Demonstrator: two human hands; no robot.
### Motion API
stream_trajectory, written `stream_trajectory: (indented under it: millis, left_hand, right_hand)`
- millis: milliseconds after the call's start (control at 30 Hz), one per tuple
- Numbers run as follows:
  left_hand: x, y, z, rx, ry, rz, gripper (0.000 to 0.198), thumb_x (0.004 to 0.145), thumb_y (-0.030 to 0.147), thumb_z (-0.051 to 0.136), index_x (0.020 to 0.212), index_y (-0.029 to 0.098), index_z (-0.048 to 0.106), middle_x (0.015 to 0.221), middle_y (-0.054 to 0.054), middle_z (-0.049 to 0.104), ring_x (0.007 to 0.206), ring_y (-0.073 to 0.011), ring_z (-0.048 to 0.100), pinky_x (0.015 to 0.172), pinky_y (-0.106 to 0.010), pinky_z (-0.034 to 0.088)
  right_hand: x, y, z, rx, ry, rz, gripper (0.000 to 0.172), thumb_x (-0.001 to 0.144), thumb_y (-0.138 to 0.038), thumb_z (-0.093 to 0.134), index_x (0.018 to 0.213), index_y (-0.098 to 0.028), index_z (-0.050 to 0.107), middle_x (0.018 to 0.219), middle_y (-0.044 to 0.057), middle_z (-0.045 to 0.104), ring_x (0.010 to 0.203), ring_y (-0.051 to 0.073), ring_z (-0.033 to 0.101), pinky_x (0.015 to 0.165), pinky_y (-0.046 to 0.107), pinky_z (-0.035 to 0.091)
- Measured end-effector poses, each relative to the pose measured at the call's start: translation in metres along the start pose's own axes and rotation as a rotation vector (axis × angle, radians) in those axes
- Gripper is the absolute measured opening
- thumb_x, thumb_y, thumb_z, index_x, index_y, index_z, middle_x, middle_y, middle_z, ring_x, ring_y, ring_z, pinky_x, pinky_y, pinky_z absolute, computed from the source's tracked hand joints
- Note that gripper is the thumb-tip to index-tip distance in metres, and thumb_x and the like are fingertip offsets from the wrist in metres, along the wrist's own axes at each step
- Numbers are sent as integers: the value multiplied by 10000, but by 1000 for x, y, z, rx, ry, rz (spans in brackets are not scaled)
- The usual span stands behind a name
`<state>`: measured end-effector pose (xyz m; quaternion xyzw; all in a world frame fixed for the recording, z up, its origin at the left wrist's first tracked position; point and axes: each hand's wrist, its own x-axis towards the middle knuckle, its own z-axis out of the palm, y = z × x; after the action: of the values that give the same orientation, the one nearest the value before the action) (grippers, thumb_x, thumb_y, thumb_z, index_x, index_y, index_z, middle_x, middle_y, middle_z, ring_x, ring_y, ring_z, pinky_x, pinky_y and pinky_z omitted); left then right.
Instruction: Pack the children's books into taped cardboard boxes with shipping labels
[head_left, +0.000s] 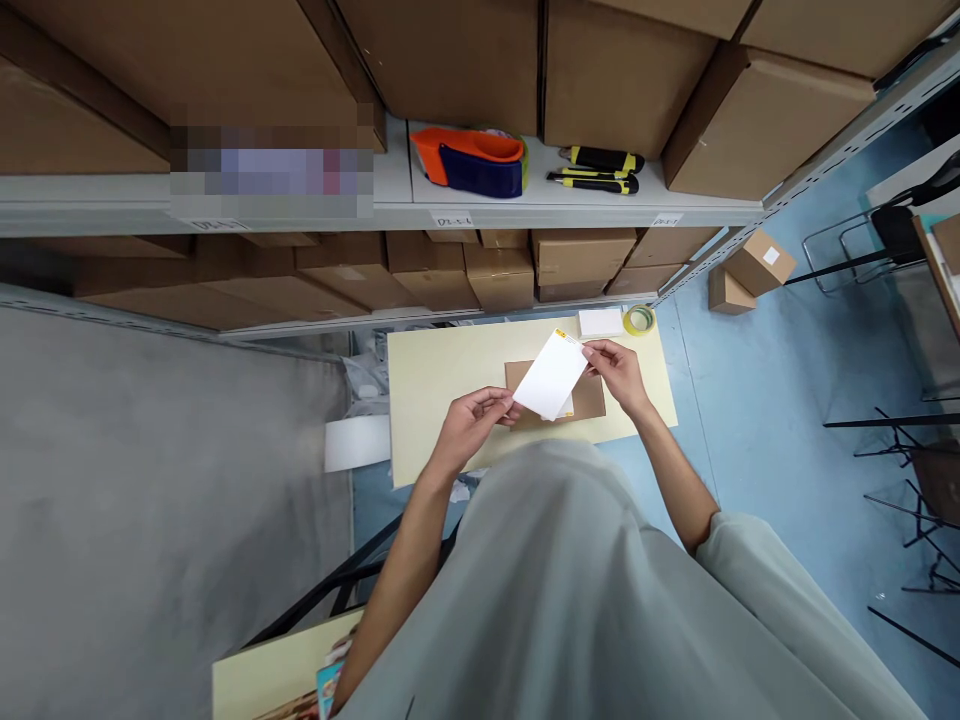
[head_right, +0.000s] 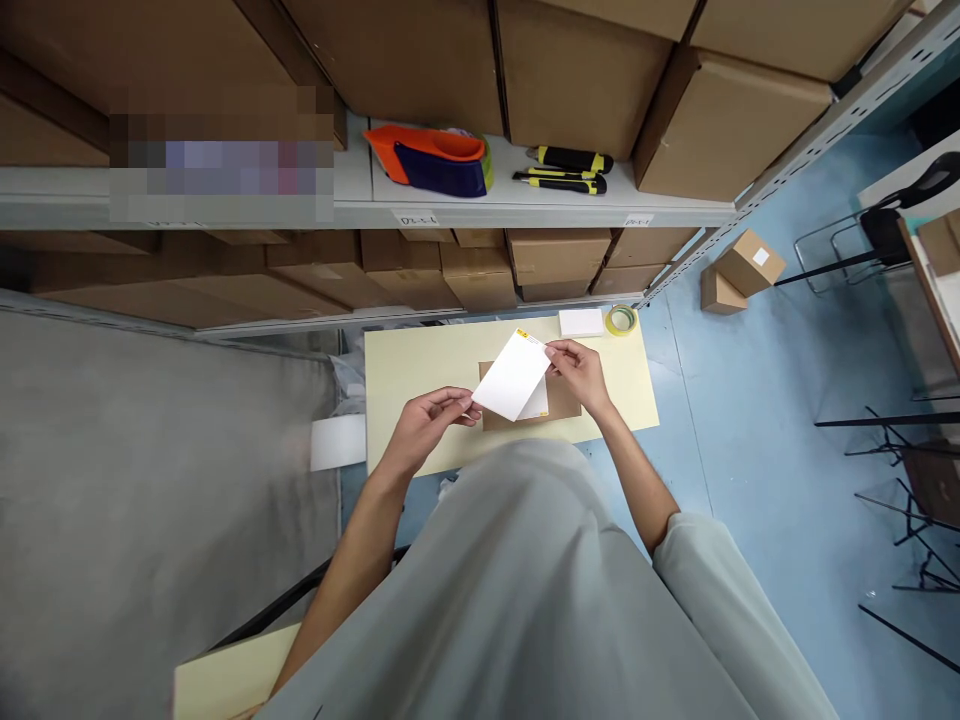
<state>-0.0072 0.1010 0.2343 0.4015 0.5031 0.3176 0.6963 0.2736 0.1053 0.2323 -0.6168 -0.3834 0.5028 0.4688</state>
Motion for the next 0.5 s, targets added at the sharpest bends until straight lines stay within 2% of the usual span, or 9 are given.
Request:
stream_trajectory:
  millis: [200,367,500]
  left_hand:
    - [0,-1,3,8,-6,-11,457,707,606,938,838,193,793,813,-117,797,743,-260,752,750,-421,654]
    - [0,3,9,4,-12,-17,505,686,647,942,832,192,778,792,-112,783,736,-263,752,764,-429,656]
    - [1,-1,16,11,-15,-7,481,698,638,930,832,204,770,782,-82,777,728,-245,739,768,-417,655]
  right_hand:
    - [1,1,-1,-5,-17,6,475,799,-667,829,965,-224,792,852,22,760,720,171,677,732,348,636]
    - [6,16,-1,-34,-14,15,432,851,-611,779,1036,-221,780,940,41,772,765,184,692,781,370,633]
    - [0,22,8,-274,67,-92,341,857,-519,796,1040,-231,790,1141,88,763,1040,253,725,967,424,610]
